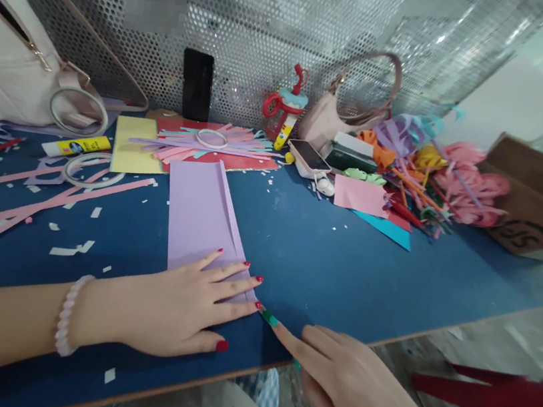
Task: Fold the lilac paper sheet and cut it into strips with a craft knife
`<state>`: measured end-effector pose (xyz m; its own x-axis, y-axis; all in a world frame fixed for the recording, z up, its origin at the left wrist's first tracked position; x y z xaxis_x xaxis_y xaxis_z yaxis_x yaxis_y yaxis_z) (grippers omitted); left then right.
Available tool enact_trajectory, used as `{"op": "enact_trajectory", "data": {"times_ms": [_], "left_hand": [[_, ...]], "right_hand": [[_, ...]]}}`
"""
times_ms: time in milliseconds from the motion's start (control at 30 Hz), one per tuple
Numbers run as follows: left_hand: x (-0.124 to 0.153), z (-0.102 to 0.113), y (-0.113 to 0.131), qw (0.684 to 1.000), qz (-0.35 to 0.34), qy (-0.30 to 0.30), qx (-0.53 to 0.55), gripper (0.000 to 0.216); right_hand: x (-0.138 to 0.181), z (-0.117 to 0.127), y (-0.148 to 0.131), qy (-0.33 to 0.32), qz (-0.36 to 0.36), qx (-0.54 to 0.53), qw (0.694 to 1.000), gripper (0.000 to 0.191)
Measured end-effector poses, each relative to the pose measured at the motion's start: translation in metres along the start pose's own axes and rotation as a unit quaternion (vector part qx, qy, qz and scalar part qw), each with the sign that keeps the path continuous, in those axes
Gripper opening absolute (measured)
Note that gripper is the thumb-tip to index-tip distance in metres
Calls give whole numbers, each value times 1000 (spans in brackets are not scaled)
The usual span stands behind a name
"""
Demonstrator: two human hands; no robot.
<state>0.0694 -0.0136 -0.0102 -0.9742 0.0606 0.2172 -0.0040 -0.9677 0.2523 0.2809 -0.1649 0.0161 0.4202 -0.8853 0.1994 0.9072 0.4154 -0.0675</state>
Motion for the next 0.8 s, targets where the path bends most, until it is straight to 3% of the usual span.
{"op": "enact_trajectory", "data": {"times_ms": [233,467,800], "left_hand": [[1,3,-8,999,42,-4,-5,68],[6,8,-12,1000,22,-15,8,66],[4,10,-9,996,51,-31,65,66]], "right_hand": [[2,-4,18,-35,3,-10,999,50],[-5,-4,22,-33,21,15,999,47],[-12,-1,29,-20,44,30,998,43]]}}
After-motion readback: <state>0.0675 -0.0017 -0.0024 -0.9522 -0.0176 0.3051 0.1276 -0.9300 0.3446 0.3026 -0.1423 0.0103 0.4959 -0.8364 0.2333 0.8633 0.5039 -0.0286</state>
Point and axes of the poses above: each hand's wrist, its own x-axis away from the middle knuckle, its own z-axis out of the back of the hand, y = z × x, the point moved 1 cm from there along -x, towards the middle knuckle, and after that the axes turned 15 degrees about -y, right-handed, at the moved point
